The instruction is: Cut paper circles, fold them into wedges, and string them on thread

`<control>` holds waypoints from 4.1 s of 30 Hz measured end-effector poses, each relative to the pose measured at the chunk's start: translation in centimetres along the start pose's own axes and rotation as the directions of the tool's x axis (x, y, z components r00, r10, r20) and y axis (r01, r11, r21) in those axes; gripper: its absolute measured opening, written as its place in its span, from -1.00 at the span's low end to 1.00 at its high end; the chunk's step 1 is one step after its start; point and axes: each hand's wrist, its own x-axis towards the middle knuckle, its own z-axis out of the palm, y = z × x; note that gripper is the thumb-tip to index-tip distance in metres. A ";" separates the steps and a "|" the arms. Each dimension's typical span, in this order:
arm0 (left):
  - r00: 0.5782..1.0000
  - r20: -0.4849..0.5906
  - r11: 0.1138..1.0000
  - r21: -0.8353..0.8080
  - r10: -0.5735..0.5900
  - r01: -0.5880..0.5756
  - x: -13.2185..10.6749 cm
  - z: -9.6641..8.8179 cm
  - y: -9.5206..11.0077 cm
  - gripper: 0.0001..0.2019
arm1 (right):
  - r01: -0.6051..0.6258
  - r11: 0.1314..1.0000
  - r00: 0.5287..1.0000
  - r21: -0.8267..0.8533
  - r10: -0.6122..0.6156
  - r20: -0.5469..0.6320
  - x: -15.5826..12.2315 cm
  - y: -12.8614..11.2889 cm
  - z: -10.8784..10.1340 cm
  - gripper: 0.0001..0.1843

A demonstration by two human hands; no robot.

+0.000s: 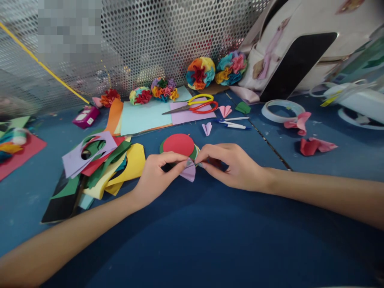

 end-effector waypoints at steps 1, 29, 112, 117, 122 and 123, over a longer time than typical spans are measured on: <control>1.000 -0.005 1.000 0.000 0.007 -0.007 0.0 0.1 0.0 -0.89 | -0.002 1.000 1.000 -0.011 0.002 0.003 0.0 0.0 0.0 -0.86; 0.995 0.024 0.982 -0.160 -0.101 0.104 0.1 0.1 0.4 -0.94 | -0.328 0.916 0.944 0.233 0.312 0.105 0.3 0.5 -0.2 -0.88; 0.976 0.213 0.932 0.341 0.051 -0.124 -0.2 0.2 1.9 -0.76 | 0.149 0.986 0.976 0.077 -0.159 0.147 0.0 0.5 -0.2 -0.88; 0.959 0.234 0.897 0.372 0.158 -0.239 0.0 0.0 1.5 -0.84 | 0.107 0.991 0.992 0.075 -0.111 0.055 0.0 0.1 -0.3 -0.85; 0.968 0.237 0.926 0.339 0.087 -0.166 0.2 -0.2 1.6 -0.86 | 0.032 0.994 0.999 0.106 -0.030 -0.014 0.2 0.1 -0.4 -0.85; 0.970 0.233 0.940 0.311 0.069 -0.141 0.3 -0.2 1.6 -0.88 | 0.025 0.994 1.000 0.108 -0.023 -0.016 0.3 0.1 -0.4 -0.85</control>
